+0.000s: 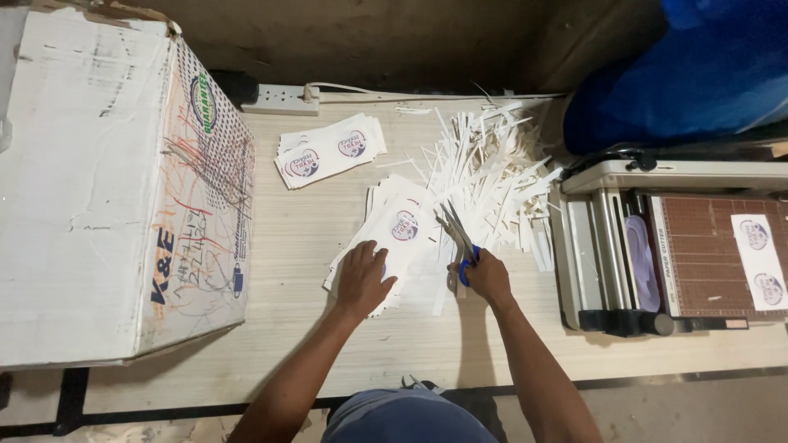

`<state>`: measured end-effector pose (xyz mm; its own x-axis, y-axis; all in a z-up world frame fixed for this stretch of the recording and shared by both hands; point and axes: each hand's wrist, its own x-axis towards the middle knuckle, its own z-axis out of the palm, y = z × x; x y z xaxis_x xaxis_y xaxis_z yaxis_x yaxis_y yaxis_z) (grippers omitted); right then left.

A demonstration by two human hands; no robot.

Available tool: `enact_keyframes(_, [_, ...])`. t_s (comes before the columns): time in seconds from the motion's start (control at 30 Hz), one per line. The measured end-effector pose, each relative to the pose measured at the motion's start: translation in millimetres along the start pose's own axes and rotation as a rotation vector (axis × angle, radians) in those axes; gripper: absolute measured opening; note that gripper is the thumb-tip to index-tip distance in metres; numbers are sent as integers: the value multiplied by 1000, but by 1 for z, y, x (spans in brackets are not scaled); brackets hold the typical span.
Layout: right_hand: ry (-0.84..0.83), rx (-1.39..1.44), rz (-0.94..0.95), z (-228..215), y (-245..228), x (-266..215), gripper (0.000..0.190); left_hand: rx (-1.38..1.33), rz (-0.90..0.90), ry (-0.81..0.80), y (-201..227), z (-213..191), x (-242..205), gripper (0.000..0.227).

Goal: The person uses blue-handled scissors to cut a sheet of white paper printed with circular logos into smaller rectangular pieces. The person repeatedly picks up the paper, cuts it, and places the cut pieces on the table.

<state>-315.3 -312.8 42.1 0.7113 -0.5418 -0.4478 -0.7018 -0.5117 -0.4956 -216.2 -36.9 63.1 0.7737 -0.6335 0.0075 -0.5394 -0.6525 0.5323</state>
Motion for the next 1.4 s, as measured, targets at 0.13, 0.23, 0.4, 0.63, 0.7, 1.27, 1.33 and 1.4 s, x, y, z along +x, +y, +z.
enact_keyframes(0.13, [48, -85, -62, 19, 30, 24, 29, 92, 19, -32, 3, 14, -1, 67])
enact_keyframes(0.23, [-7, -119, 13, 3, 5, 8, 38, 161, 3, -97, 5, 16, 1, 69])
enact_keyframes(0.4, [-7, -115, 2, 3, 6, 8, 45, 221, -20, -184, 7, 20, 1, 68])
enact_keyframes(0.63, [-2, -100, -9, -5, -3, 1, 55, 35, 92, -199, -29, -16, -6, 55])
enact_keyframes(0.7, [-5, -140, -16, -6, -5, 0, 58, 7, 160, -215, -41, -22, -10, 40])
enact_keyframes(1.27, [-35, -170, 0, -5, -3, 1, 54, 145, 193, -487, -12, -36, -14, 64])
enact_keyframes(1.33, [-64, -179, 17, -2, -1, 5, 56, 141, 183, -472, -12, -35, -15, 59])
enact_keyframes(1.4, [-26, -191, -43, 5, 15, 17, 50, 111, 154, -470, -10, -33, -14, 37])
